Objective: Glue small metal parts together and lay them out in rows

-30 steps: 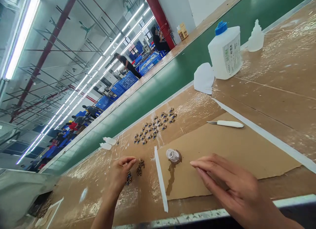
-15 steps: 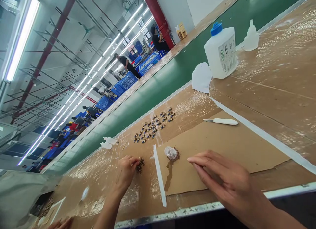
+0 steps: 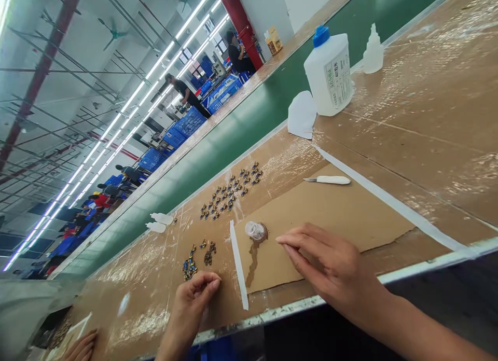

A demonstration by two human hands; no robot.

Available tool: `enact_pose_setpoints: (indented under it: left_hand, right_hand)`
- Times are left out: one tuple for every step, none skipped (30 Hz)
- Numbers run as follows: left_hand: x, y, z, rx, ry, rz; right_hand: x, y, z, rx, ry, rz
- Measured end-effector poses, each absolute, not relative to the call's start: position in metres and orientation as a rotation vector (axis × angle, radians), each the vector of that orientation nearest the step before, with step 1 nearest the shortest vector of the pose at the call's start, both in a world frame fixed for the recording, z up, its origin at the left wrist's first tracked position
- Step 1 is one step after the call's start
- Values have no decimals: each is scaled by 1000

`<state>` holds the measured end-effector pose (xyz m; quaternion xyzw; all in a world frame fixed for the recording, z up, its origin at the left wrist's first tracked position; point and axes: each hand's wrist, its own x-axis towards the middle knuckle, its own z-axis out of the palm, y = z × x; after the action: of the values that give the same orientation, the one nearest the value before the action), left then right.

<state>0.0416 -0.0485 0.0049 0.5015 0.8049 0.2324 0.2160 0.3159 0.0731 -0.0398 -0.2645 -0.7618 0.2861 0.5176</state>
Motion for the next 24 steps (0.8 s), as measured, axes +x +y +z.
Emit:
enact_pose_setpoints:
  left_hand:
    - [44,-52,1,1381,2238,677]
    - [45,-54,-3,1374,2247,719]
    - [45,-56,-7,1370,2252,762]
    - [44,-58,-10,1370,2251,800]
    - [44,-60,-13,1376,2250,833]
    - [43,-61,-16,1392,2254,862]
    - [43,-63,-18,1416,2259,891]
    - [43,-64,-20,1444,2266,924]
    - [43,-65,-23,1474,2275,961]
    - [42,-65,-24,1503,2287,996]
    - [42,-66,-26,1529,2297,1018]
    - [42,-66,-28,1556,2299,1019]
    - [41,-67,-30,1585,2298,1005]
    - [41,-67,-31,1618,2298,989]
    - [41,-67,-33,1647,2302,981]
    - [41,-67,-34,1670,2307,983]
    - [43,-67,-35,1686,2315,997]
    - [44,-67,-35,1694,2328,1018]
    - [46,-66,-35,1693,2341,1037]
    - [48,-66,-35,1687,2352,1039]
    - [50,-66,-34,1680,2361,1021]
    - [51,-66,-34,1672,2369,995]
    - [52,-66,-33,1664,2374,967]
    - [51,-66,-33,1659,2376,940]
  right_hand:
    - [316,73,-40,-635,-1825,691]
    - [316,73,-39,-634,-1824,694]
    - [316,73,-39,-635,-1828,698]
    - [316,73,-39,-636,-1827,697]
    - [316,73,-39,-639,-1825,695]
    - [316,73,-38,-642,-1824,692]
    - [316,73,-38,-643,-1821,684]
    - [316,73,-38,-642,-1818,677]
    - [315,73,-39,-641,-1815,669]
    - [315,73,-39,-639,-1814,663]
    - [315,73,-39,-640,-1817,661]
    - [315,73,-40,-641,-1818,659]
    - [315,73,-40,-645,-1819,660]
    - [315,73,-40,-649,-1820,661]
    - [315,73,-40,-654,-1821,662]
    - [316,73,-40,-658,-1822,665]
    - [316,73,-40,-659,-1828,667]
    - [316,73,-39,-663,-1835,670]
    - [316,73,-39,-666,-1839,672]
    - [316,73,-38,-668,-1843,674]
    - [316,73,-38,-671,-1843,677]
    - [316,73,-37,-675,-1842,682]
    - [316,73,-37,-681,-1841,688]
    - [316,73,-36,-687,-1839,693]
